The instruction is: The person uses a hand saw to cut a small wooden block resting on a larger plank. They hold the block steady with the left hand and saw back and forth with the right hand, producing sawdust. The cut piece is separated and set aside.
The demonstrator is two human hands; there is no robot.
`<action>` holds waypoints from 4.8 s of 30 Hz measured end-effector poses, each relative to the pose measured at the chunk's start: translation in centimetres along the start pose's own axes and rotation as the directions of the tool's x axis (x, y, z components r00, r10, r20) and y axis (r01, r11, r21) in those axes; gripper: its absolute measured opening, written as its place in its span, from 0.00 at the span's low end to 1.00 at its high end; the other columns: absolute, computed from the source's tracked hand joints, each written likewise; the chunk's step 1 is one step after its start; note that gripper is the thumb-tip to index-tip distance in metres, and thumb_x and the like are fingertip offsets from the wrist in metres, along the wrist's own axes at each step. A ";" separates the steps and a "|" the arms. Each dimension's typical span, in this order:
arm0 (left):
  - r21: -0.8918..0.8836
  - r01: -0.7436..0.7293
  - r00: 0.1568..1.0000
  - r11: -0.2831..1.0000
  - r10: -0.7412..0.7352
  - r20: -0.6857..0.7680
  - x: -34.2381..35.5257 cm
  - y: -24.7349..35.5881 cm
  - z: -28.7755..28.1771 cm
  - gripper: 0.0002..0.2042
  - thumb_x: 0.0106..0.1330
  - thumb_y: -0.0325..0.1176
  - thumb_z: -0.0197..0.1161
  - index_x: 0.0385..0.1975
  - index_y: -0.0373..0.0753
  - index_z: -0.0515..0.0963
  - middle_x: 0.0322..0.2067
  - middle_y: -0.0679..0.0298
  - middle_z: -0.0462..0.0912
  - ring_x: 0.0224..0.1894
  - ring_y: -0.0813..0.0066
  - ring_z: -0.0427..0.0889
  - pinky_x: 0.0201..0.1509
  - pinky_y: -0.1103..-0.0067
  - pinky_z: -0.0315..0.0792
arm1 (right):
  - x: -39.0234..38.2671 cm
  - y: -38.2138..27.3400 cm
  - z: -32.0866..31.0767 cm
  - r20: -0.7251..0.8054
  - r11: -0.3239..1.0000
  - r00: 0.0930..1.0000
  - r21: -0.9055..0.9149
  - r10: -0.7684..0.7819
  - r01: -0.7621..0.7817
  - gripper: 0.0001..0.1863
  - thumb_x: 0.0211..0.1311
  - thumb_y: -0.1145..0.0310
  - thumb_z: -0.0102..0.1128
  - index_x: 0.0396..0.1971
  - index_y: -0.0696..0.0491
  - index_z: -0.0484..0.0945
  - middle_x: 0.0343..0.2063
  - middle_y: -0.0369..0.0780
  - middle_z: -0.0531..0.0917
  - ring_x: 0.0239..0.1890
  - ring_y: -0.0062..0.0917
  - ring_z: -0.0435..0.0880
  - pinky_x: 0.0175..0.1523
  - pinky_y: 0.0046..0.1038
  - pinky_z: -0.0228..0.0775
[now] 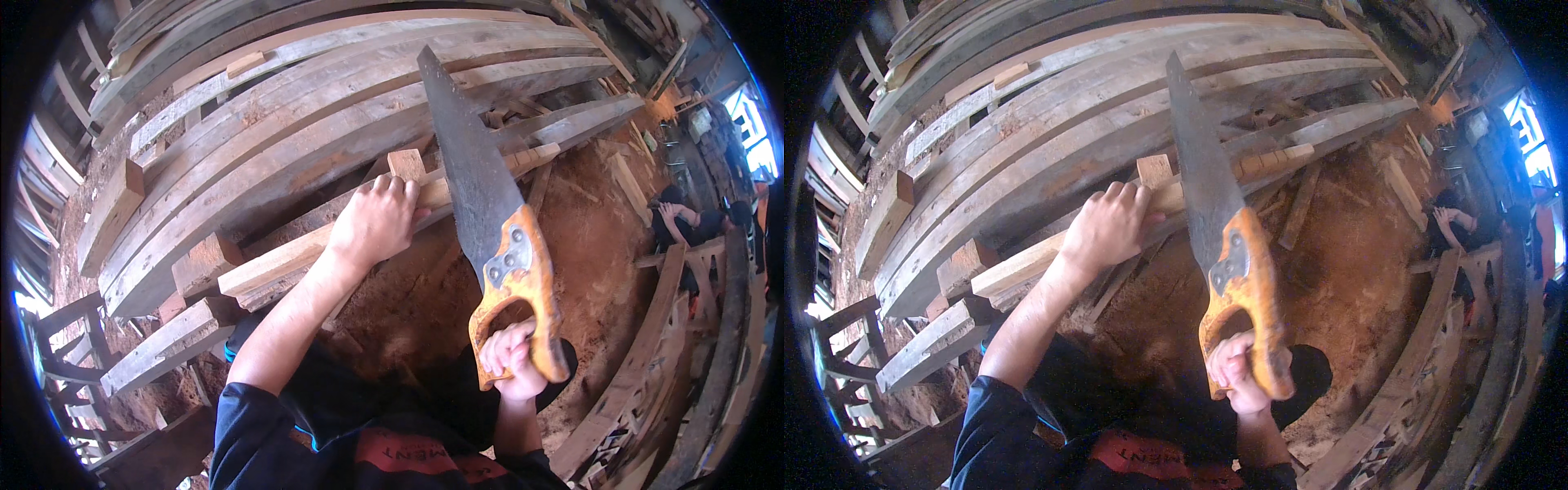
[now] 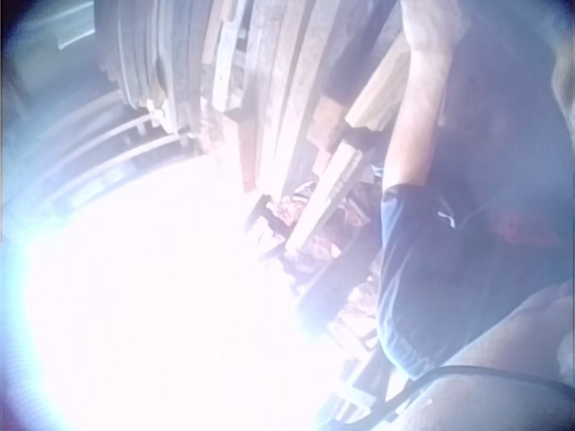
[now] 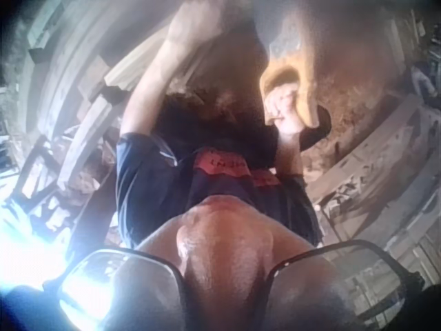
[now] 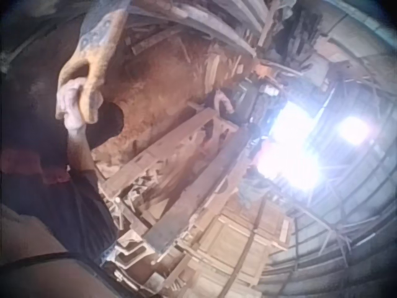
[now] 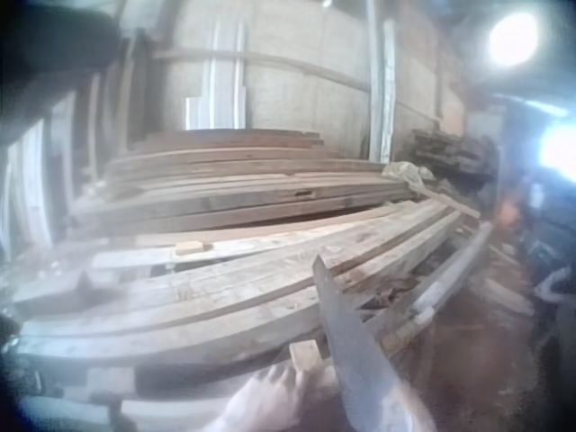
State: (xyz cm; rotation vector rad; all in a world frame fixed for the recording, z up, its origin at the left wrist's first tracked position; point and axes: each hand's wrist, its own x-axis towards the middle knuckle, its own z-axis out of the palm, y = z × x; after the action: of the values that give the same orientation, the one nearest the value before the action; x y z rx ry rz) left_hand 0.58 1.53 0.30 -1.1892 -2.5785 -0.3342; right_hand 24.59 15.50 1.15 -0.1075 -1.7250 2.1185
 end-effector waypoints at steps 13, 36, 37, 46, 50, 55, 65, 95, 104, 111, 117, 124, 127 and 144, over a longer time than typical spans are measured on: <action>-0.026 0.004 1.000 1.000 -0.004 -0.007 0.0 -0.6 0.1 0.17 0.67 0.46 0.57 0.35 0.35 0.74 0.32 0.58 0.81 0.39 0.64 0.82 0.41 0.71 0.77 | 0.3 -3.8 -1.2 0.158 0.974 0.961 0.037 -0.226 0.223 0.17 0.63 0.63 0.66 0.34 0.53 0.64 0.21 0.36 0.70 0.20 0.23 0.70 0.29 0.27 0.65; -0.022 0.067 0.994 0.998 -0.068 -0.082 -0.4 -0.6 1.0 0.17 0.68 0.45 0.56 0.37 0.34 0.72 0.31 0.56 0.78 0.37 0.61 0.80 0.38 0.69 0.75 | -2.9 1.4 -0.8 0.126 0.982 0.991 0.189 -0.041 0.016 0.12 0.58 0.81 0.64 0.37 0.60 0.69 0.24 0.40 0.74 0.21 0.23 0.74 0.27 0.26 0.69; -0.018 0.064 0.995 0.998 -0.065 -0.075 -0.3 -0.6 0.9 0.17 0.68 0.45 0.56 0.37 0.34 0.72 0.31 0.56 0.78 0.37 0.61 0.80 0.38 0.69 0.75 | -3.0 1.5 -0.9 0.130 0.983 0.990 0.184 -0.046 0.022 0.12 0.58 0.81 0.64 0.37 0.60 0.69 0.24 0.40 0.74 0.21 0.23 0.74 0.27 0.26 0.69; -0.016 0.074 0.996 0.997 -0.075 -0.042 -0.3 -0.5 0.8 0.17 0.68 0.45 0.56 0.37 0.34 0.72 0.32 0.56 0.79 0.39 0.62 0.80 0.40 0.69 0.75 | -2.9 1.4 -0.3 0.093 0.982 0.994 0.186 -0.058 0.040 0.12 0.58 0.83 0.62 0.38 0.59 0.68 0.23 0.40 0.74 0.20 0.23 0.73 0.25 0.26 0.68; -0.011 0.074 0.996 0.997 -0.074 -0.041 -0.5 -0.8 1.1 0.17 0.68 0.45 0.57 0.38 0.33 0.72 0.32 0.56 0.78 0.39 0.62 0.80 0.40 0.70 0.76 | -2.8 1.4 -0.3 0.088 0.976 0.995 0.215 -0.036 0.016 0.11 0.58 0.82 0.63 0.37 0.59 0.69 0.21 0.39 0.74 0.19 0.23 0.73 0.25 0.26 0.68; -0.012 0.086 0.996 0.996 -0.086 -0.009 -0.3 -0.6 0.8 0.17 0.69 0.46 0.55 0.37 0.35 0.73 0.33 0.56 0.79 0.40 0.63 0.81 0.42 0.69 0.76 | -2.6 0.9 0.0 0.064 0.991 0.998 0.130 -0.014 0.006 0.10 0.58 0.79 0.66 0.34 0.58 0.72 0.21 0.38 0.77 0.20 0.23 0.76 0.26 0.25 0.70; -0.023 0.065 0.997 0.998 -0.065 -0.031 -0.2 -0.7 0.7 0.17 0.69 0.45 0.55 0.37 0.33 0.71 0.30 0.55 0.78 0.37 0.61 0.82 0.38 0.70 0.77 | -2.6 0.4 0.8 0.102 0.973 0.995 -0.229 0.019 0.005 0.12 0.55 0.71 0.71 0.28 0.56 0.74 0.16 0.37 0.78 0.19 0.24 0.80 0.26 0.24 0.70; 0.023 0.142 0.990 0.990 -0.142 0.014 -0.6 -0.5 -0.5 0.22 0.69 0.52 0.55 0.36 0.34 0.73 0.29 0.53 0.80 0.37 0.57 0.82 0.39 0.66 0.77 | -3.5 2.5 -1.0 0.023 0.997 0.997 0.040 0.070 -0.071 0.09 0.58 0.73 0.66 0.31 0.57 0.73 0.23 0.39 0.80 0.25 0.22 0.79 0.31 0.23 0.70; -0.009 0.060 0.998 0.998 -0.060 0.033 -0.5 -1.0 -0.2 0.21 0.68 0.50 0.56 0.34 0.32 0.73 0.28 0.53 0.79 0.36 0.59 0.82 0.37 0.68 0.77 | -3.7 0.8 0.6 0.052 0.992 0.997 -0.115 0.055 -0.049 0.10 0.53 0.73 0.71 0.25 0.54 0.74 0.18 0.35 0.77 0.20 0.20 0.77 0.26 0.23 0.68; -0.069 0.049 0.998 0.996 -0.045 0.047 -0.5 -1.3 -0.2 0.19 0.66 0.47 0.59 0.32 0.32 0.72 0.28 0.53 0.78 0.34 0.57 0.82 0.36 0.68 0.78 | 3.3 1.6 2.5 0.072 0.949 0.997 -0.313 -0.006 0.029 0.13 0.56 0.64 0.71 0.23 0.54 0.75 0.16 0.36 0.79 0.18 0.22 0.78 0.25 0.24 0.68; -0.093 0.030 1.000 0.995 -0.031 -0.005 -1.1 -0.7 -0.2 0.21 0.63 0.50 0.60 0.34 0.33 0.73 0.29 0.54 0.78 0.36 0.58 0.82 0.39 0.68 0.77 | -1.7 3.0 2.6 0.099 0.987 0.993 -0.140 -0.062 0.075 0.12 0.61 0.75 0.64 0.34 0.56 0.67 0.20 0.37 0.72 0.20 0.22 0.71 0.28 0.26 0.67; -0.009 0.128 0.992 0.992 -0.127 0.025 -1.3 -0.2 0.4 0.21 0.65 0.51 0.57 0.33 0.34 0.74 0.30 0.55 0.78 0.37 0.61 0.81 0.39 0.70 0.76 | 1.3 3.1 1.1 0.041 0.998 0.999 -0.058 -0.004 0.006 0.13 0.60 0.67 0.68 0.31 0.57 0.73 0.20 0.37 0.79 0.22 0.22 0.79 0.30 0.24 0.72; 0.009 0.113 0.993 0.994 -0.113 0.028 -1.2 -0.3 0.5 0.22 0.66 0.52 0.57 0.35 0.33 0.73 0.31 0.55 0.77 0.36 0.60 0.81 0.37 0.69 0.77 | 1.8 3.6 1.2 0.108 0.973 0.993 -0.218 -0.053 0.075 0.12 0.60 0.66 0.68 0.28 0.56 0.74 0.18 0.37 0.78 0.20 0.22 0.78 0.29 0.24 0.70; 0.048 0.096 0.995 0.994 -0.096 0.002 -1.1 0.4 0.0 0.22 0.68 0.52 0.55 0.39 0.34 0.73 0.34 0.56 0.80 0.39 0.63 0.82 0.40 0.70 0.77 | 2.3 3.7 0.5 0.108 0.990 0.994 -0.138 -0.014 0.029 0.10 0.58 0.70 0.66 0.23 0.55 0.74 0.11 0.33 0.74 0.13 0.18 0.73 0.21 0.21 0.61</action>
State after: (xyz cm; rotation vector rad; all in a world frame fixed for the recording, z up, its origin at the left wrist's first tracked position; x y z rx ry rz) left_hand 1.57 0.99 -0.01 -1.0531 -2.6377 -0.2890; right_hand 21.40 15.26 -1.78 -0.0151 -1.9266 2.0204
